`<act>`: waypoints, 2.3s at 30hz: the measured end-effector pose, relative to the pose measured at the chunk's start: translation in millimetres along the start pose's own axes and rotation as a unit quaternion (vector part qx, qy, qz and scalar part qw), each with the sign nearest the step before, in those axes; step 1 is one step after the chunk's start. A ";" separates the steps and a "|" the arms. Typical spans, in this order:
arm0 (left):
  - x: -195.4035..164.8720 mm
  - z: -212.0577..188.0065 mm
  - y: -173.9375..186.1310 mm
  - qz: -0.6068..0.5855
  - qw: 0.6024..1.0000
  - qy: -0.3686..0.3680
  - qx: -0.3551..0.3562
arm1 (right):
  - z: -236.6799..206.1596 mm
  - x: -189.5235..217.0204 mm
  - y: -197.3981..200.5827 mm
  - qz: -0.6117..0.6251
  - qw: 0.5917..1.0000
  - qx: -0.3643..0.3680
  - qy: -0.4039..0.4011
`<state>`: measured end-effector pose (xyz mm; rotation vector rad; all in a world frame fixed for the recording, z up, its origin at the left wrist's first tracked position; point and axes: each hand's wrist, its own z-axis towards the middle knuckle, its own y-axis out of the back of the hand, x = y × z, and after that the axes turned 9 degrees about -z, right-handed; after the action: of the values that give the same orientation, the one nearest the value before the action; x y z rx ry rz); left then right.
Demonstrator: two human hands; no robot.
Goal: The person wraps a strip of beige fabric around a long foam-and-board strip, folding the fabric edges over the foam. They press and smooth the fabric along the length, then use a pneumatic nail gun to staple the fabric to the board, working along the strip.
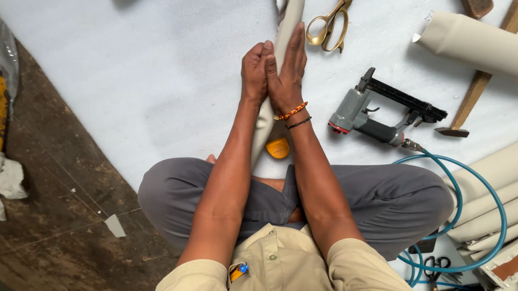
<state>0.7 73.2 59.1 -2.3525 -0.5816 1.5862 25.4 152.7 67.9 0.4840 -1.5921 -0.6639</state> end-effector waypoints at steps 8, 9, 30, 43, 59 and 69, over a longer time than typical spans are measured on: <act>2.1 0.7 -5.0 0.056 0.998 0.001 -0.013 | 9.1 -7.2 25.1 -0.116 0.989 0.090 0.007; -0.4 0.1 -7.7 0.089 0.996 0.012 -0.014 | 14.6 -10.3 32.3 -0.112 0.989 0.079 0.051; 15.9 8.0 6.0 0.296 0.955 0.007 0.033 | -63.0 -16.4 10.9 0.061 0.995 0.082 0.002; 46.4 -15.1 -31.3 0.503 0.848 -0.163 -0.023 | -65.2 -73.1 217.5 -0.465 0.824 0.323 0.016; 61.5 -21.0 -36.8 0.508 0.840 -0.186 -0.046 | -50.9 -76.5 264.6 -0.267 0.935 0.231 0.037; 54.6 -15.4 -34.1 0.534 0.838 -0.106 0.008 | 29.2 8.8 236.4 -0.274 0.906 0.291 0.137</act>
<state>26.6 128.7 33.8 -2.6236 0.9244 2.2058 11.7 326.7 230.1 1.4454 -1.3648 -0.4859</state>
